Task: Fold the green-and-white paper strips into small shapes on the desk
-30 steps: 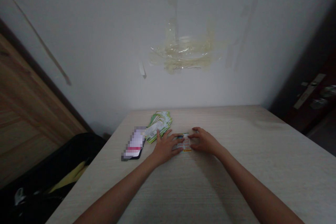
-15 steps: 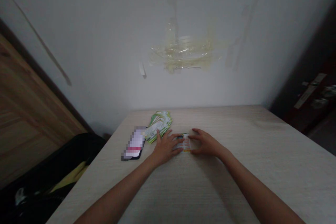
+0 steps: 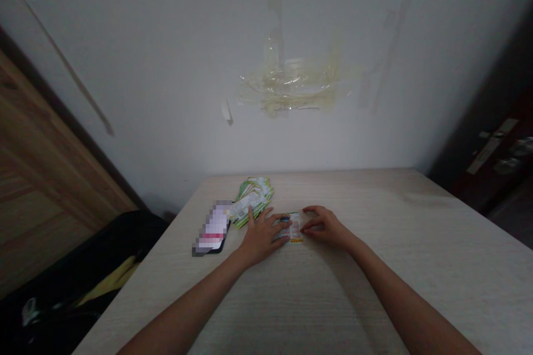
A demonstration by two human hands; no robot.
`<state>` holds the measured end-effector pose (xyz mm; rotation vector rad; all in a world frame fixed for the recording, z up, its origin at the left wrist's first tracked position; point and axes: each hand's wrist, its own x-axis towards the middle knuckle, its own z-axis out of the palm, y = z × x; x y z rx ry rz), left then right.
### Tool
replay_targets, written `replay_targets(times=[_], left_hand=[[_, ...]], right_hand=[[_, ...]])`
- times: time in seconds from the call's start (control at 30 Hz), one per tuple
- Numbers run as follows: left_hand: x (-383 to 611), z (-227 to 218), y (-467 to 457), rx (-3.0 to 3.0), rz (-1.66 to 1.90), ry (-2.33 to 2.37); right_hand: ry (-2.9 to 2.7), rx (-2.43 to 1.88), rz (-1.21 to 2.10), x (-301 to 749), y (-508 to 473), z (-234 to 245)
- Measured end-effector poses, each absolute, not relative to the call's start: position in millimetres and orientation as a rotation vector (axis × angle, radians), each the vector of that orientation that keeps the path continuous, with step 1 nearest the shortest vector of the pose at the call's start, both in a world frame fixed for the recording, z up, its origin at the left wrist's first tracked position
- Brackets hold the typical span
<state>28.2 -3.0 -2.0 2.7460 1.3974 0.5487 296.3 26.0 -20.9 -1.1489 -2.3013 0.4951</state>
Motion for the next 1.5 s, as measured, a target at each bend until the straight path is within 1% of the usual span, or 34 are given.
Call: replay_targets(times=[0.57, 0.93, 1.5], left_hand=[[27.8, -2.6, -2.4, 2.734, 0.549, 1.393], [27.2, -1.5, -2.6, 2.734, 0.513, 1.398], [27.6, 0.9, -4.8, 2.723, 0.498, 1.397]], right_hand=[[-2.171, -1.393, 0.229, 276.5, 33.6, -21.8], [-2.206, -1.502, 0.096, 266.7, 30.7, -16.7], [-2.205, -1.392, 0.184, 271.4, 27.2, -21.1]])
